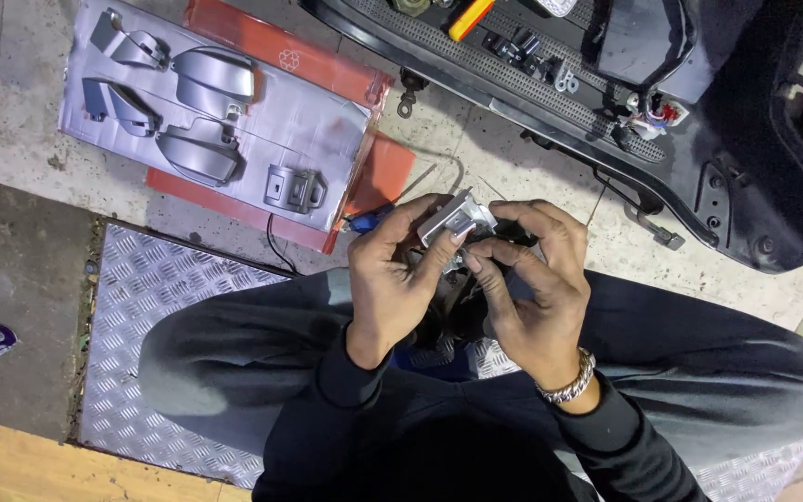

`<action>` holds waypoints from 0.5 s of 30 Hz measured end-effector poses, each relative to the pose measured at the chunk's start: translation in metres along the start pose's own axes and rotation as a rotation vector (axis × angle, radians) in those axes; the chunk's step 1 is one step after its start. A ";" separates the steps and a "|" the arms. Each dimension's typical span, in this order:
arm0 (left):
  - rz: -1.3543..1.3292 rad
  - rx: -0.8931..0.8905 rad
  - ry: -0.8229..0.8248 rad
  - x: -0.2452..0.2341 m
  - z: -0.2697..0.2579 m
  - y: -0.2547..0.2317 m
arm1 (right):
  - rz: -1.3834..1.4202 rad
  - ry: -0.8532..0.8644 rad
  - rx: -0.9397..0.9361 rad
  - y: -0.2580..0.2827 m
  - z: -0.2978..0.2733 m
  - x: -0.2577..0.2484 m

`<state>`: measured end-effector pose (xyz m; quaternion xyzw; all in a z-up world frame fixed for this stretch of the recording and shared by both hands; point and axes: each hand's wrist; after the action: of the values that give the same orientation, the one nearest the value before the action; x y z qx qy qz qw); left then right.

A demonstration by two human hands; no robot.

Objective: Assembling a motorcycle handlebar switch cluster by connecting internal wiring and fastening the housing with a screwdriver.

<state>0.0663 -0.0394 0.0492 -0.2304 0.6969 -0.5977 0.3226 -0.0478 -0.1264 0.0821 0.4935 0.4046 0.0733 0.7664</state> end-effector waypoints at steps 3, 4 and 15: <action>0.001 0.020 0.003 0.000 0.000 0.002 | 0.012 0.017 0.025 0.004 0.002 -0.001; 0.001 0.020 0.002 0.000 0.001 0.002 | 0.011 0.017 0.025 0.003 0.003 -0.001; -0.067 -0.066 0.073 0.001 0.001 0.006 | 0.234 0.136 0.224 -0.010 0.015 -0.014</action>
<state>0.0664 -0.0402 0.0434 -0.2422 0.7195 -0.5926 0.2692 -0.0491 -0.1487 0.0847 0.6134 0.4009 0.1498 0.6637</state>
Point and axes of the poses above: each hand's wrist, its own z-axis towards the middle knuckle, its own x-axis out of the palm, y = z × x, and after that the axes turned 7 degrees about z, right-handed
